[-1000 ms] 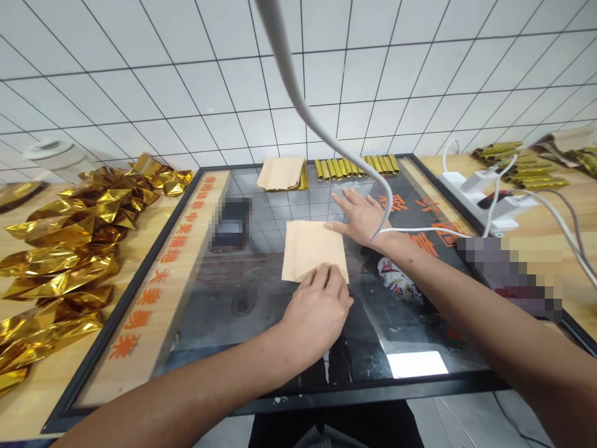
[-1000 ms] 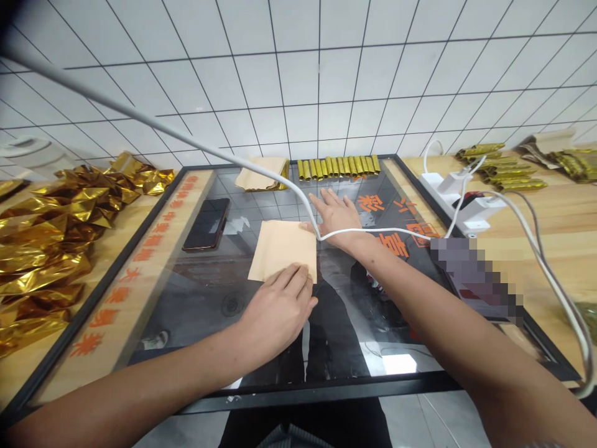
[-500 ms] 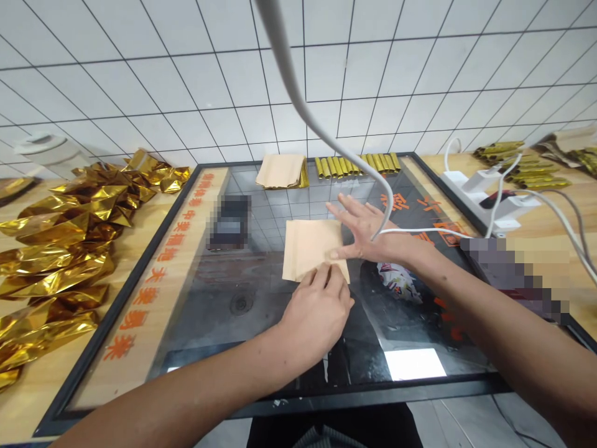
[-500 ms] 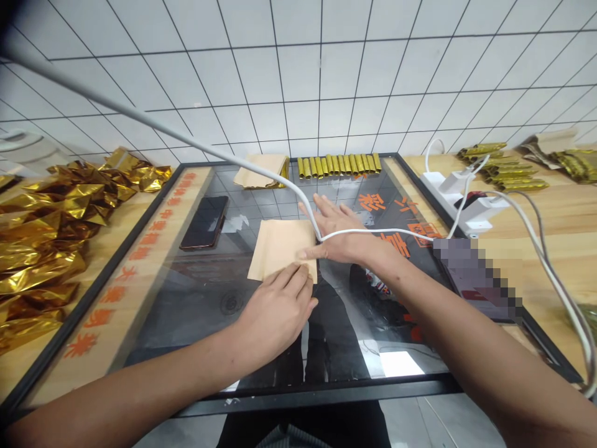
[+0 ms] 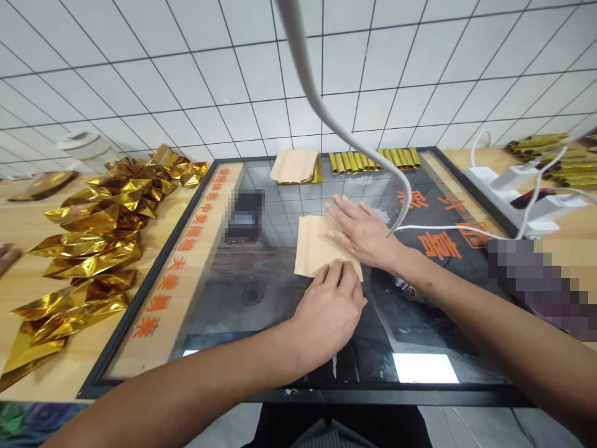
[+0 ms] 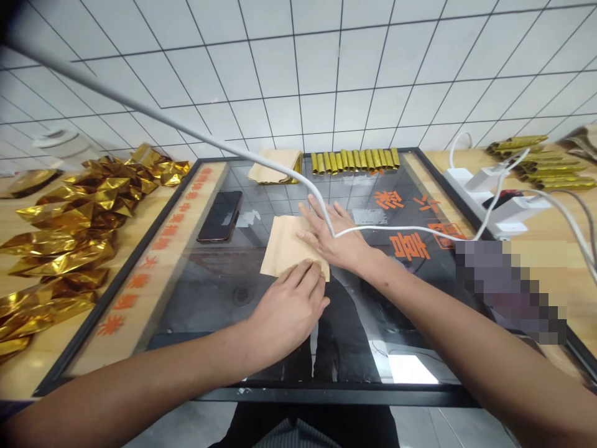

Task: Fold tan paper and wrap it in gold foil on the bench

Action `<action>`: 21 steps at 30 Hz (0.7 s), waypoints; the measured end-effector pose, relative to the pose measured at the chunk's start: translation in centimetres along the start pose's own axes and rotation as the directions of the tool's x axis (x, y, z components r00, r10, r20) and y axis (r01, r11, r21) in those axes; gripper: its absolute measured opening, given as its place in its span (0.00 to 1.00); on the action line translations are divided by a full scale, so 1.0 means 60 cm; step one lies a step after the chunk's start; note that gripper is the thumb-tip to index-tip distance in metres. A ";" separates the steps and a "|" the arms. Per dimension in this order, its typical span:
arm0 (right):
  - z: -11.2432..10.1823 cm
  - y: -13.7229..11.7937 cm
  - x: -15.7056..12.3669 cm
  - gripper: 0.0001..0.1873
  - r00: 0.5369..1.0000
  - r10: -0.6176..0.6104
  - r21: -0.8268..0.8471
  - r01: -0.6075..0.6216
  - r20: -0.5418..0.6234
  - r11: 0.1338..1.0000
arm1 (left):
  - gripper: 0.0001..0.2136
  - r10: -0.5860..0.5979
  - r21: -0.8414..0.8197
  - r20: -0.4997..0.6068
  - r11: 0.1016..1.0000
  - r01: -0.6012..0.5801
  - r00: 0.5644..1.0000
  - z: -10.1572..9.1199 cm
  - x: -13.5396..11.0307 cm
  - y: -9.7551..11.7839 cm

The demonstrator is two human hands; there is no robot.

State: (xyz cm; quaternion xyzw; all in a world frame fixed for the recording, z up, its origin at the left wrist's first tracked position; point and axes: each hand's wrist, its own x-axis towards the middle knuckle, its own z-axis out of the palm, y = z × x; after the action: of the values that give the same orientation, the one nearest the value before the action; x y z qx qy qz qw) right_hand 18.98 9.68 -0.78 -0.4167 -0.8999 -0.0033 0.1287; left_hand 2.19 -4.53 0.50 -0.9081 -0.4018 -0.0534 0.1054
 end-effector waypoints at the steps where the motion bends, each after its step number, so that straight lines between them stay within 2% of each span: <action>1: 0.005 -0.005 -0.002 0.37 0.999 -0.016 -0.006 0.016 0.032 1.000 | 0.22 -0.007 -0.016 0.012 1.000 0.007 1.000 0.000 -0.005 0.000; 5: 0.019 -0.009 -0.001 0.36 0.995 0.000 -0.025 0.002 0.102 1.000 | 0.29 -0.017 -0.123 0.057 0.992 0.024 0.998 0.002 -0.044 0.004; 9: 0.022 -0.005 0.005 0.38 0.992 0.035 0.006 -0.036 0.123 0.999 | 0.30 -0.009 -0.210 0.067 0.977 0.023 0.998 -0.009 -0.077 0.011; 13: 0.020 -0.005 0.006 0.39 0.990 0.043 0.013 -0.045 0.137 0.999 | 0.28 -0.049 -0.277 0.029 0.959 0.055 0.998 -0.032 -0.063 0.015; 15: 0.020 -0.005 0.005 0.39 0.990 0.042 0.011 -0.044 0.138 0.999 | 0.31 -0.048 -0.246 0.010 0.968 0.049 0.999 -0.036 -0.047 0.017; 18: 0.023 -0.005 0.004 0.38 0.992 0.044 0.017 -0.046 0.116 0.999 | 0.37 -0.091 -0.193 0.071 0.976 0.103 0.993 -0.028 -0.037 0.020; 21: 0.026 -0.004 0.003 0.38 0.993 0.047 0.020 -0.049 0.109 0.999 | 0.39 -0.123 -0.176 0.106 0.974 0.140 0.987 -0.013 -0.049 0.021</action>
State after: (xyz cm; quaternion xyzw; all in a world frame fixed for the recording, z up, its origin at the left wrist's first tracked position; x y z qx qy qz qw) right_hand 18.33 9.86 -2.22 -0.4365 -0.8952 0.0325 0.0844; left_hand 1.15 -7.64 0.51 -0.8868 -0.4590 -0.0542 -0.0014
